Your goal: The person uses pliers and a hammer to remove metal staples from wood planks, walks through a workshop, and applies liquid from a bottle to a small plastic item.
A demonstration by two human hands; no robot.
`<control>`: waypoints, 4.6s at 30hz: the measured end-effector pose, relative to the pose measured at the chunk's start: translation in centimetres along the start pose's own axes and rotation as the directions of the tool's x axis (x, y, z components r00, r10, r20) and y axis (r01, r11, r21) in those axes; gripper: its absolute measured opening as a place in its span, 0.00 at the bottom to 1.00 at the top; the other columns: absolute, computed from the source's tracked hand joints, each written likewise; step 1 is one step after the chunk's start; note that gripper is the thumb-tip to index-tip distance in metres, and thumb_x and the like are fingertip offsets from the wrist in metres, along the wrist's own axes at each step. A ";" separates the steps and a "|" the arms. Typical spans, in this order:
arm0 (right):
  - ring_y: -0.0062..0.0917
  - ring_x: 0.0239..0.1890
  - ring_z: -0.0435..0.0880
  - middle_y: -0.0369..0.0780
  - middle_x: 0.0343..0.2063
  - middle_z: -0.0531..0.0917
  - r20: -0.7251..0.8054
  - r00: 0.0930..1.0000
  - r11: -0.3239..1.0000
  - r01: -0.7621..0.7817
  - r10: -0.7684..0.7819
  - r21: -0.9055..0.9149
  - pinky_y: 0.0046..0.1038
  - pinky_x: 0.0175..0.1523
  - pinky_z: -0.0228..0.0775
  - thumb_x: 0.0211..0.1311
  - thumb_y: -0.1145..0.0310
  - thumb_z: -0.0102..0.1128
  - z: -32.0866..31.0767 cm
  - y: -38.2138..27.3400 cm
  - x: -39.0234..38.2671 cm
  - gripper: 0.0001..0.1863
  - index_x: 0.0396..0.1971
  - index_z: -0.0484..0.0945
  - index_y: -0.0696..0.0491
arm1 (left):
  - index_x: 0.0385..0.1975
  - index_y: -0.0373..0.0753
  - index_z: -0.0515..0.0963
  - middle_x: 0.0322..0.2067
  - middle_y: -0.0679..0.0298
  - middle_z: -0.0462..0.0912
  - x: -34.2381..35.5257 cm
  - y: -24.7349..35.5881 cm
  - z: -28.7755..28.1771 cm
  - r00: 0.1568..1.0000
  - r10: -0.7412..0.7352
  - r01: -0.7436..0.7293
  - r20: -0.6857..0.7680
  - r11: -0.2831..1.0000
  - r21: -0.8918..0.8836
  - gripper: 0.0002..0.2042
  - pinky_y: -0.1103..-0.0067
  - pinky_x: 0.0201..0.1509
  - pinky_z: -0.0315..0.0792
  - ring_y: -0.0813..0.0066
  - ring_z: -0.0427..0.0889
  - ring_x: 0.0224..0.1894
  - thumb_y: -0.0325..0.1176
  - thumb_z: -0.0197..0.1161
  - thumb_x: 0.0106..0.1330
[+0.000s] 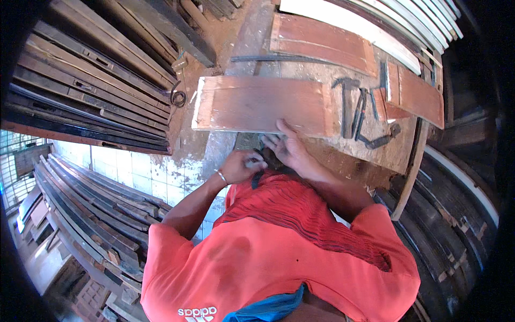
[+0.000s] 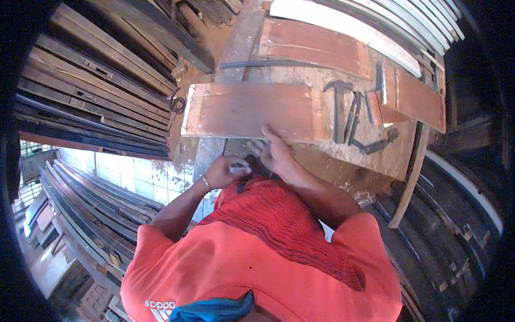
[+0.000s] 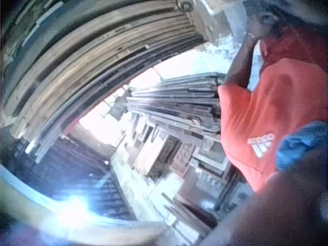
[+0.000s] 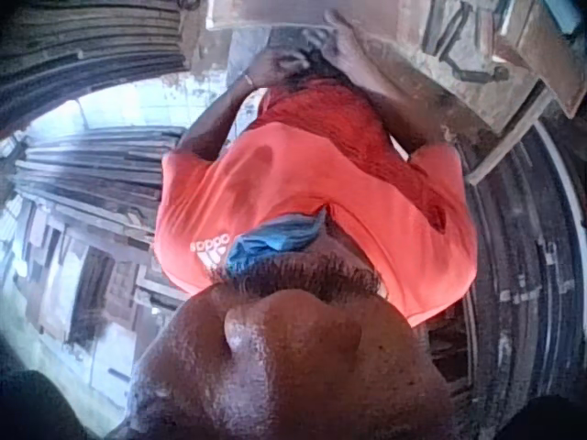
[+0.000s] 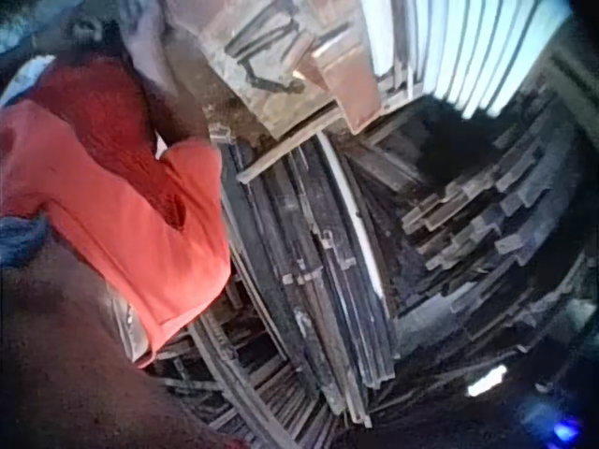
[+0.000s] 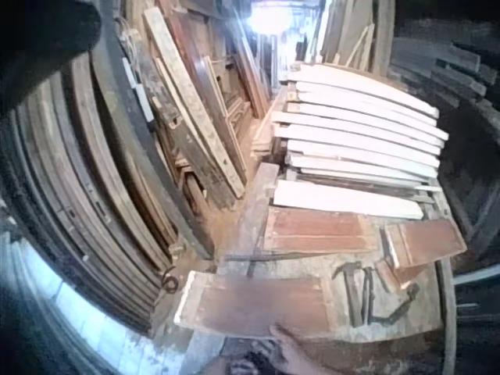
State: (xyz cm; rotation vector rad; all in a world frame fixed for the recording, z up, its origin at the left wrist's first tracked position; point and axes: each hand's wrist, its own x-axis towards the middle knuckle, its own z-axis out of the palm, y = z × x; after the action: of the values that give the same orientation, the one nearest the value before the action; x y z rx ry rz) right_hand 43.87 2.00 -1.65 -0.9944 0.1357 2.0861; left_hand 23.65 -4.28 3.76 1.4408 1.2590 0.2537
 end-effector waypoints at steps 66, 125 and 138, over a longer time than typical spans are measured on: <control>0.20 0.16 0.73 0.34 0.23 0.75 -0.210 0.832 0.675 0.240 -0.513 -0.698 0.26 0.21 0.70 0.74 0.40 0.49 -8.4 -12.1 -15.2 0.27 0.43 0.74 0.52 | 0.60 0.42 0.77 0.65 0.45 0.68 15.5 -2.2 -3.5 0.663 0.477 0.080 -0.577 0.722 0.688 0.33 0.58 0.72 0.59 0.43 0.66 0.67 0.58 0.68 0.60; 0.39 0.35 0.85 0.51 0.32 0.84 0.157 0.858 -0.423 -0.076 -0.488 -0.903 0.39 0.44 0.76 0.74 0.38 0.47 4.6 -22.8 -9.3 0.35 0.51 0.75 0.62 | 0.57 0.45 0.78 0.63 0.47 0.70 16.5 -2.5 -3.9 0.611 0.508 0.060 -0.607 0.735 0.675 0.32 0.57 0.70 0.62 0.45 0.68 0.66 0.60 0.70 0.58; 0.19 0.20 0.76 0.35 0.20 0.76 0.306 0.838 -0.651 -0.075 -0.451 -0.755 0.24 0.24 0.68 0.75 0.43 0.51 -1.6 -21.2 -7.2 0.31 0.59 0.75 0.57 | 0.55 0.43 0.79 0.60 0.48 0.72 16.9 -1.4 -3.8 0.645 0.454 0.045 -0.615 0.781 0.623 0.30 0.60 0.68 0.65 0.46 0.71 0.62 0.54 0.73 0.56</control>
State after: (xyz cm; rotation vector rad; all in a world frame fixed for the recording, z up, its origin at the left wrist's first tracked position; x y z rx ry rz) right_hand 62.46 11.10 7.04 -2.0125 -2.3093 0.6663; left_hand 26.83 10.81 -4.21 2.1695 1.9509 0.7325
